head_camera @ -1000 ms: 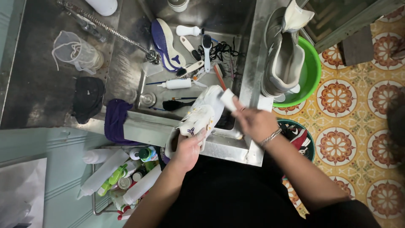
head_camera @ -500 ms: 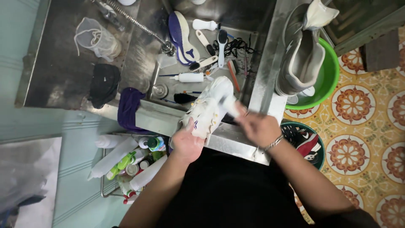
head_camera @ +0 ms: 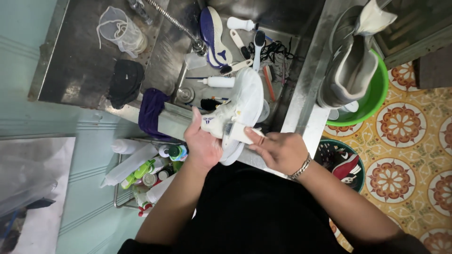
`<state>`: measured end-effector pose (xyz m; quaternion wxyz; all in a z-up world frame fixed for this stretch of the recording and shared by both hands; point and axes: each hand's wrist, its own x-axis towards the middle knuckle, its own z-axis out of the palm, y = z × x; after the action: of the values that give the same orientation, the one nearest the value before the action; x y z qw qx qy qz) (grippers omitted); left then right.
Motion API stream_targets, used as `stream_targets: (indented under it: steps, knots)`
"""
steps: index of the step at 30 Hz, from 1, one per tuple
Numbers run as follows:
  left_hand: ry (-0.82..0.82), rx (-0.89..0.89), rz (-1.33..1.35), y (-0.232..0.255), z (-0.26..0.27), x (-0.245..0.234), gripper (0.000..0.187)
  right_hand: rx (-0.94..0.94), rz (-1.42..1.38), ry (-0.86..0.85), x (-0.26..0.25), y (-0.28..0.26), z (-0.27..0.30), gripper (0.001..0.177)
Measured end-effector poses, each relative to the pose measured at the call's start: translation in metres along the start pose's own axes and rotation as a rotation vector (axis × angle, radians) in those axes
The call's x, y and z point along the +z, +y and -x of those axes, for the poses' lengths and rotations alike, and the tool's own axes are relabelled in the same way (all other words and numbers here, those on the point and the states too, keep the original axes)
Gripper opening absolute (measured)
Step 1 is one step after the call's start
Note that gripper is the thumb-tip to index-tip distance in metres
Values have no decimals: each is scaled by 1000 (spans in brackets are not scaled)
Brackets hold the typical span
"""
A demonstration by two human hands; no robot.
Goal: Clean white athletic shoes using a brush, soap, and water in a utility sink.
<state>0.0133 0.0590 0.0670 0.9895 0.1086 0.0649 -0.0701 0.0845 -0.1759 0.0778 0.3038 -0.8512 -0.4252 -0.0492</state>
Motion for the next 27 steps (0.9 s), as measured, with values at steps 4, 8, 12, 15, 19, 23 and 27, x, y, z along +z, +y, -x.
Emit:
stream_targets:
  steps: [4,8,12,15,19,23,27]
  knots:
    - [116,65,-105,0,-10,7,85,13,11,9,28,37,7,24]
    - [177,115,-117,-1,-22,-8,78,32,9,63,29,14,-1,22]
    - [235,104,-165,1,-28,0,74,42,10,15,21,18,-13,40]
    - [123,111,-173,5,-34,-7,76,102,57,28,23,16,-16,43]
    - [299,181,-225,7,-37,7,67,0,27,39,40,14,-2,34]
    - [216,110,-127,12,-43,1,82,37,-9,59,39,14,-11,36]
    - [380,78,-141,17,-43,23,81,8,-74,-13,43,1,-5,41]
